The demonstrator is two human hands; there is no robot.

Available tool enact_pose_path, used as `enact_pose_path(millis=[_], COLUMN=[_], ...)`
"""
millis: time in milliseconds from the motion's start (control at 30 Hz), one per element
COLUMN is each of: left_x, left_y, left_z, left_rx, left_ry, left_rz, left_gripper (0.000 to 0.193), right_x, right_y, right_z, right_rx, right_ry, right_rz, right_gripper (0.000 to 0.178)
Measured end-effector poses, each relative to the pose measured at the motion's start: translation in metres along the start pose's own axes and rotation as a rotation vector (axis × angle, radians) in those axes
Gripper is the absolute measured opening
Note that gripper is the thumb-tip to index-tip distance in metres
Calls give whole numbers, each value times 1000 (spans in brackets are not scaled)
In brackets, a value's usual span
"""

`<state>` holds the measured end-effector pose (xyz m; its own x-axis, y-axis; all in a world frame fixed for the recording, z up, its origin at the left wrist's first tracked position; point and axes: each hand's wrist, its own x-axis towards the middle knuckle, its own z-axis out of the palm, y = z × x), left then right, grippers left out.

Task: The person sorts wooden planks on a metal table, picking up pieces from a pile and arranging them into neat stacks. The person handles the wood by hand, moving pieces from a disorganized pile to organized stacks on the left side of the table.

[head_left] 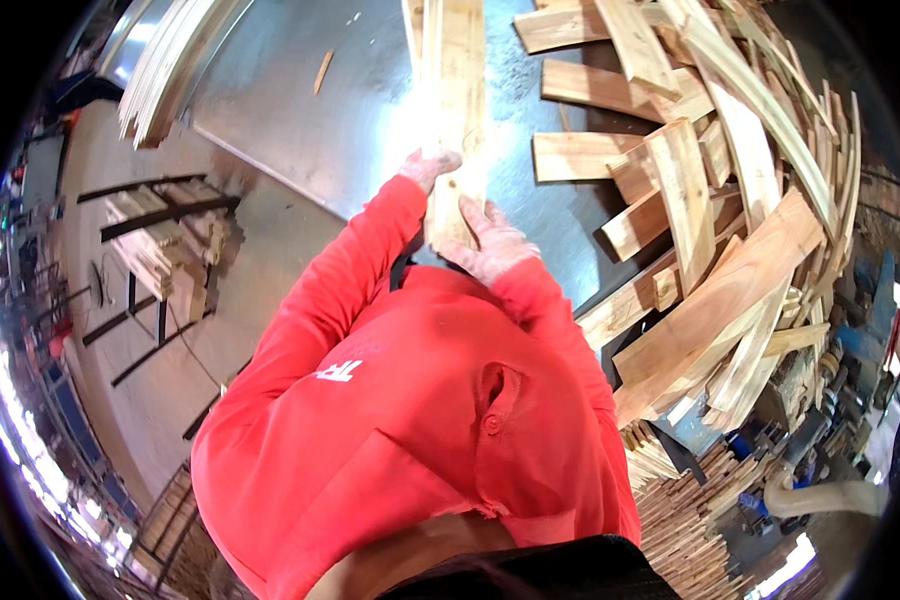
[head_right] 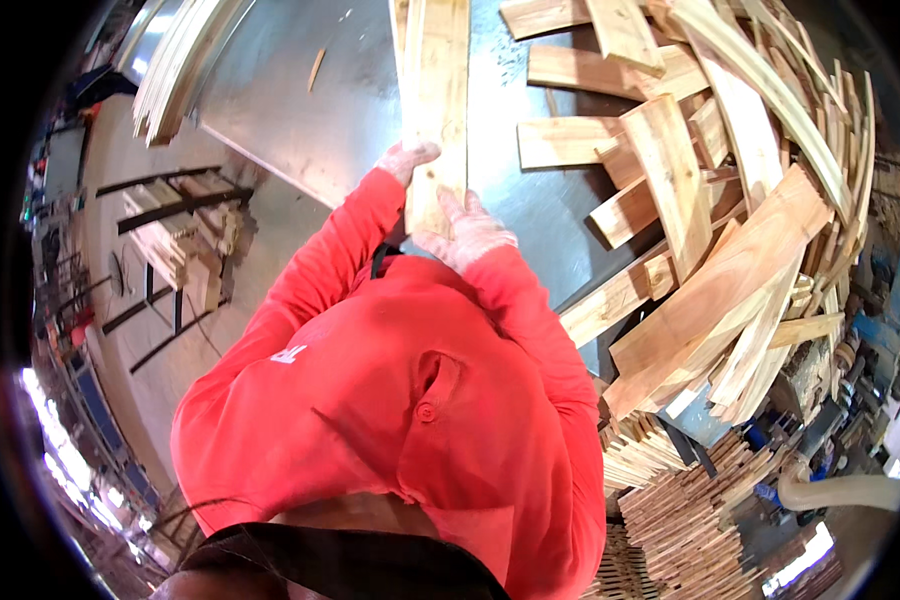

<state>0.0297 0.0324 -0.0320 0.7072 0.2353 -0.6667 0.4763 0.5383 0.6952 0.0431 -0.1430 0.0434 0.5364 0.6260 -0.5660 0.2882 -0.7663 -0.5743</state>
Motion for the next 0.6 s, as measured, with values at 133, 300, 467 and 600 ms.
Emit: enact_pose_path(millis=[133,300,467,600], left_x=[46,7,29,62], left_y=[3,109,161,99], left_z=[-93,-170,-171,-162], left_rx=[216,655,581,225], left_ry=[-118,33,134,1], left_rz=[138,329,162,82], left_gripper=[28,23,28,43], right_x=[6,82,154,112], right_y=[16,-20,-23,-93], right_z=[-89,-239,-249,-124], right_rx=[-7,-592,-549,-55], right_ry=[864,989,672,587], right_rz=[-317,308,569,377], right_gripper=[77,75,40,37])
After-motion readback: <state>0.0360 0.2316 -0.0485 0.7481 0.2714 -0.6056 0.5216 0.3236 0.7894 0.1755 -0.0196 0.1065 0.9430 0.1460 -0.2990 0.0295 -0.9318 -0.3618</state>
